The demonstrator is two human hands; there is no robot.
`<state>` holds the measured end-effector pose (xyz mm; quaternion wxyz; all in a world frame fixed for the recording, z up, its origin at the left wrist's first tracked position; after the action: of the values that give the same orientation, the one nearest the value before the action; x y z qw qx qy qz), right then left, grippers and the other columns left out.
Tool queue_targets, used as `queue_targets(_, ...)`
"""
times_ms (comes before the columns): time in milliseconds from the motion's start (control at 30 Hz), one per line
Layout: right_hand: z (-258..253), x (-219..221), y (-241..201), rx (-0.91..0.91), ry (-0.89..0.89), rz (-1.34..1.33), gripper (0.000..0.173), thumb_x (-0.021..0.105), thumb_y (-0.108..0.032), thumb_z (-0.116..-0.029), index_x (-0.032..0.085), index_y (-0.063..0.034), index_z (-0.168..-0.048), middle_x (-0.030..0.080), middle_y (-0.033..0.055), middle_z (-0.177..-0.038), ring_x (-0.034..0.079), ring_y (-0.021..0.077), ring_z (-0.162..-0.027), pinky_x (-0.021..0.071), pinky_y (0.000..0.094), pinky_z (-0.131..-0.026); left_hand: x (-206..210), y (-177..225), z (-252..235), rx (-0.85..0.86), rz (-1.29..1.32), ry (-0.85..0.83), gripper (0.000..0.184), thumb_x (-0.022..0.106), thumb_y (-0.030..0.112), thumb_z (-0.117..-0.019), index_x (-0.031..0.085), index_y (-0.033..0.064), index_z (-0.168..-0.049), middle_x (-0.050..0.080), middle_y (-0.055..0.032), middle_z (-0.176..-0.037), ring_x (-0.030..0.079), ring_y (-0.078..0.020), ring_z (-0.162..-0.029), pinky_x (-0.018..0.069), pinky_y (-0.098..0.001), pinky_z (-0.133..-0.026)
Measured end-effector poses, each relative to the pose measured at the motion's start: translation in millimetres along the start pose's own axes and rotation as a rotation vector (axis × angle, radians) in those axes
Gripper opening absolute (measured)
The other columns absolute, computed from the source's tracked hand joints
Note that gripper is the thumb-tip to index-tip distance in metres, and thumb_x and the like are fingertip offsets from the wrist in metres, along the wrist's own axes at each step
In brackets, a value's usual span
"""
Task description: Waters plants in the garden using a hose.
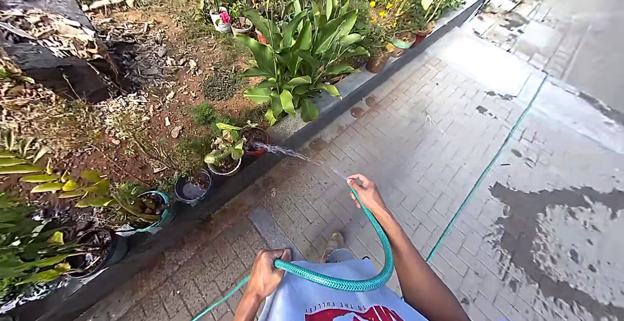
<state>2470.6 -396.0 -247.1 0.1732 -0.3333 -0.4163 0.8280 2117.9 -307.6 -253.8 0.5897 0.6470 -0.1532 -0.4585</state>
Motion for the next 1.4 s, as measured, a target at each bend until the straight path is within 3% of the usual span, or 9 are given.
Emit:
queue_targets(133, -23, -48, 9, 0.036, 0.152, -0.038, 0.028, 0.055, -0.026, -0.1084, 0.061, -0.0062, -0.128, 0.058, 0.0043, -0.065, 0.051, 0.0097, -0.043, 0.0457, 0.0251, -0.042, 12, 10, -31, -0.015, -0.016, 0.005, 0.044, 0.054, 0.029, -0.0959, 0.048, 0.0157, -0.054, 0.040, 0.0077, -0.048, 0.041, -0.0035, -0.044, 0.0340, -0.0279, -0.046)
queue_targets(267, -53, -66, 18, 0.035, -0.005, -0.009, 0.029, 0.054, -0.027, -0.1087, 0.060, -0.0080, -0.130, 0.058, 0.0038, -0.067, 0.051, 0.0093, -0.043, 0.0458, 0.0245, -0.042, 43, 28, -68, 0.001, -0.051, -0.031, 0.044, 0.054, 0.029, -0.0959, 0.049, 0.0150, -0.054, 0.041, 0.0076, -0.048, 0.041, -0.0029, -0.045, 0.0342, -0.0272, -0.046)
queue_targets(433, -107, -135, 41, 0.040, 0.051, -0.096, 0.029, 0.055, -0.027, -0.1084, 0.062, -0.0077, -0.128, 0.059, 0.0048, -0.067, 0.051, 0.0092, -0.043, 0.0452, 0.0242, -0.042, 98, 56, -119, -0.054, -0.107, -0.037, 0.043, 0.054, 0.030, -0.0955, 0.050, 0.0162, -0.055, 0.041, 0.0083, -0.049, 0.042, -0.0038, -0.045, 0.0350, -0.0288, -0.046)
queue_targets(667, -174, -187, 50, 0.017, -0.235, -0.028, 0.030, 0.054, -0.030, -0.1083, 0.061, -0.0097, -0.130, 0.059, 0.0029, -0.068, 0.052, 0.0091, -0.045, 0.0462, 0.0248, -0.044, 179, 126, -179, -0.095, -0.142, -0.023, 0.043, 0.054, 0.030, -0.0965, 0.051, 0.0154, -0.057, 0.043, 0.0066, -0.050, 0.044, -0.0061, -0.047, 0.0364, -0.0313, -0.048)
queue_targets(933, -247, -271, 39, -0.003, -0.100, -0.007, 0.030, 0.054, -0.029, -0.1086, 0.061, -0.0092, -0.130, 0.060, 0.0053, -0.070, 0.051, 0.0100, -0.045, 0.0462, 0.0259, -0.044, 223, 175, -218, -0.077, -0.167, 0.098, 0.046, 0.052, 0.029, -0.0987, 0.048, 0.0133, -0.056, 0.041, 0.0044, -0.049, 0.042, -0.0073, -0.046, 0.0344, -0.0311, -0.047)
queue_targets(1133, -268, -206, -36, -0.050, -0.420, 0.246, 0.031, 0.054, -0.030, -0.1089, 0.060, -0.0104, -0.133, 0.061, 0.0069, -0.080, 0.053, 0.0099, -0.052, 0.0470, 0.0259, -0.051, 207, 186, -196, -0.102, -0.150, 0.260, 0.048, 0.052, 0.028, -0.1004, 0.045, 0.0128, -0.055, 0.039, 0.0044, -0.049, 0.040, -0.0073, -0.045, 0.0327, -0.0304, -0.047)
queue_targets(1200, -271, -176, -80, -0.128, -0.485, 0.293, 0.029, 0.054, -0.029, -0.1090, 0.061, -0.0102, -0.130, 0.061, 0.0068, -0.079, 0.051, 0.0093, -0.052, 0.0457, 0.0256, -0.051, 201, 187, -185, -0.107, -0.132, 0.323, 0.049, 0.052, 0.028, -0.1007, 0.046, 0.0131, -0.055, 0.039, 0.0047, -0.049, 0.040, -0.0071, -0.045, 0.0330, -0.0305, -0.047)
queue_targets(1300, -275, -132, -151, -0.307, -0.523, 0.391, 0.029, 0.055, -0.032, -0.1085, 0.062, -0.0114, -0.128, 0.062, 0.0107, -0.078, 0.053, 0.0148, -0.051, 0.0484, 0.0323, -0.050, 189, 182, -166, -0.101, -0.111, 0.420, 0.049, 0.051, 0.029, -0.1013, 0.048, 0.0126, -0.056, 0.040, 0.0047, -0.049, 0.041, -0.0066, -0.046, 0.0340, -0.0299, -0.048)
queue_targets(1400, -257, -83, -239, -0.431, -0.538, 0.574, 0.029, 0.055, -0.030, -0.1085, 0.062, -0.0093, -0.128, 0.063, 0.0154, -0.086, 0.057, 0.0200, -0.056, 0.0524, 0.0377, -0.056, 169, 172, -150, -0.106, -0.025, 0.519, 0.045, 0.053, 0.026, -0.1005, 0.052, 0.0112, -0.058, 0.043, 0.0059, -0.050, 0.042, -0.0033, -0.047, 0.0348, -0.0267, -0.048)
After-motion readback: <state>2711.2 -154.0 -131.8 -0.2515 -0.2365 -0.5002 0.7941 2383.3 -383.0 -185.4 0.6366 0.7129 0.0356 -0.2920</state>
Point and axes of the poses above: each hand's wrist, its own z-axis away from the middle knuckle, its own x-axis out of the palm, y = z × x, the point moved 8 cm from there along -z, towards the middle knuckle
